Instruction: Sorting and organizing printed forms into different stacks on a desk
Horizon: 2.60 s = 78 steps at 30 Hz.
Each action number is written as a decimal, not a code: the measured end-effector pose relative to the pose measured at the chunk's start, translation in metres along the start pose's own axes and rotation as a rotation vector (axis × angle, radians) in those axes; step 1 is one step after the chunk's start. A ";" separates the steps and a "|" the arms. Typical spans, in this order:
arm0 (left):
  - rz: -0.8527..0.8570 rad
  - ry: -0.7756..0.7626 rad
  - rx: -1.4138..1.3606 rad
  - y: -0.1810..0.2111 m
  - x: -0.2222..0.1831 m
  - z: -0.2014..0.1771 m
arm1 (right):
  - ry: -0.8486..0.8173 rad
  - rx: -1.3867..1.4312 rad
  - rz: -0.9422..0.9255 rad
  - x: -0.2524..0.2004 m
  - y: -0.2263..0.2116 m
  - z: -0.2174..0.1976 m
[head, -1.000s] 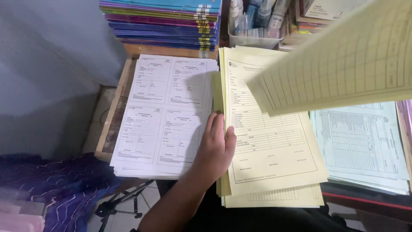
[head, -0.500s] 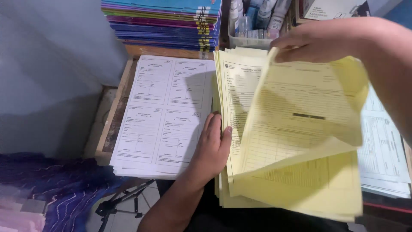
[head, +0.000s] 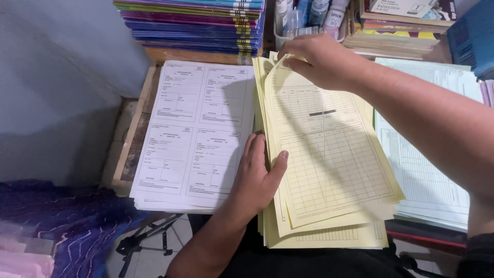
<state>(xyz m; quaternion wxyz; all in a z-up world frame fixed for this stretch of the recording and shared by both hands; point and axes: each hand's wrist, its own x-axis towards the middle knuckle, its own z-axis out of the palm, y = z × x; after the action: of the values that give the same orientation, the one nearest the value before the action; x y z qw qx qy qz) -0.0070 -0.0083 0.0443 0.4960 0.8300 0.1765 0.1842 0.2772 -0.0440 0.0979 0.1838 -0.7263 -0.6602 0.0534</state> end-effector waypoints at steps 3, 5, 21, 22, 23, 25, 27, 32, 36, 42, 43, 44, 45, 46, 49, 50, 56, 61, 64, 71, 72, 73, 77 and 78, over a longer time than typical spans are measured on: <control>0.015 0.030 0.027 0.002 0.001 0.000 | 0.038 0.020 0.099 -0.005 -0.013 0.002; 0.048 0.044 0.053 -0.009 0.001 0.005 | 0.073 0.032 0.094 -0.010 -0.012 0.005; 0.355 0.079 -0.108 0.004 -0.003 0.008 | -0.148 0.210 0.929 -0.136 -0.037 -0.060; 0.357 0.078 -0.108 0.007 -0.003 0.007 | -0.146 0.209 0.930 -0.138 -0.038 -0.059; 0.356 0.078 -0.121 0.010 -0.003 0.007 | -0.129 0.216 0.923 -0.139 -0.039 -0.057; 0.355 0.078 -0.131 0.014 -0.003 0.005 | -0.112 0.224 0.914 -0.141 -0.042 -0.054; 0.292 0.018 -0.203 0.017 -0.003 0.003 | -0.064 0.250 0.898 -0.143 -0.044 -0.050; 0.247 -0.025 -0.253 0.020 -0.003 -0.001 | 0.016 0.292 0.877 -0.146 -0.050 -0.042; 0.208 -0.030 -0.248 0.025 -0.004 -0.002 | 0.083 0.334 0.854 -0.145 -0.054 -0.034; -0.034 -0.061 -0.042 0.029 -0.003 0.001 | 0.030 0.350 0.869 -0.143 -0.049 -0.020; -0.034 -0.061 -0.041 0.027 -0.004 0.002 | 0.031 0.351 0.867 -0.143 -0.049 -0.019; -0.013 -0.058 -0.077 0.024 -0.005 0.002 | 0.024 0.343 0.877 -0.143 -0.049 -0.018; 0.009 -0.054 -0.115 0.022 -0.005 0.003 | 0.017 0.335 0.886 -0.143 -0.048 -0.017; 0.010 -0.052 -0.114 0.023 -0.005 0.003 | 0.017 0.334 0.884 -0.143 -0.051 -0.019; 0.054 -0.034 -0.349 0.027 -0.005 0.000 | -0.018 0.285 0.925 -0.142 -0.063 -0.026; 0.106 -0.027 -0.402 0.028 -0.006 -0.001 | -0.010 0.273 0.955 -0.142 -0.069 -0.030; 0.179 -0.046 -0.666 0.035 -0.011 -0.006 | 0.126 0.645 1.004 -0.159 -0.081 -0.036; 0.164 -0.055 -0.701 0.041 -0.016 -0.017 | 0.380 1.242 0.951 -0.167 -0.092 -0.030; 0.124 -0.032 -0.784 0.042 -0.016 -0.022 | 0.471 1.350 0.879 -0.177 -0.102 -0.027; -0.120 -0.152 -0.850 0.059 -0.008 -0.049 | 0.563 1.275 0.836 -0.193 -0.127 -0.036; 0.019 -0.179 -0.781 0.062 -0.010 -0.054 | 0.638 1.234 0.786 -0.199 -0.123 -0.036; 0.019 -0.177 -0.782 0.071 -0.007 -0.059 | 0.636 1.234 0.786 -0.198 -0.117 -0.040; 0.205 -0.157 -0.590 0.100 0.018 -0.072 | 0.659 0.929 0.186 -0.184 -0.091 -0.055; 0.151 -0.173 -0.642 0.107 0.027 -0.074 | 0.695 0.886 0.265 -0.179 -0.086 -0.059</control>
<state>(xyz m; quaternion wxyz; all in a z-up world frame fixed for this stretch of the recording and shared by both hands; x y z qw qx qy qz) -0.0067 0.0129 0.1756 0.7299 0.6550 0.0046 0.1954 0.1939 -0.2252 0.1523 0.6681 -0.6314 -0.3793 0.1054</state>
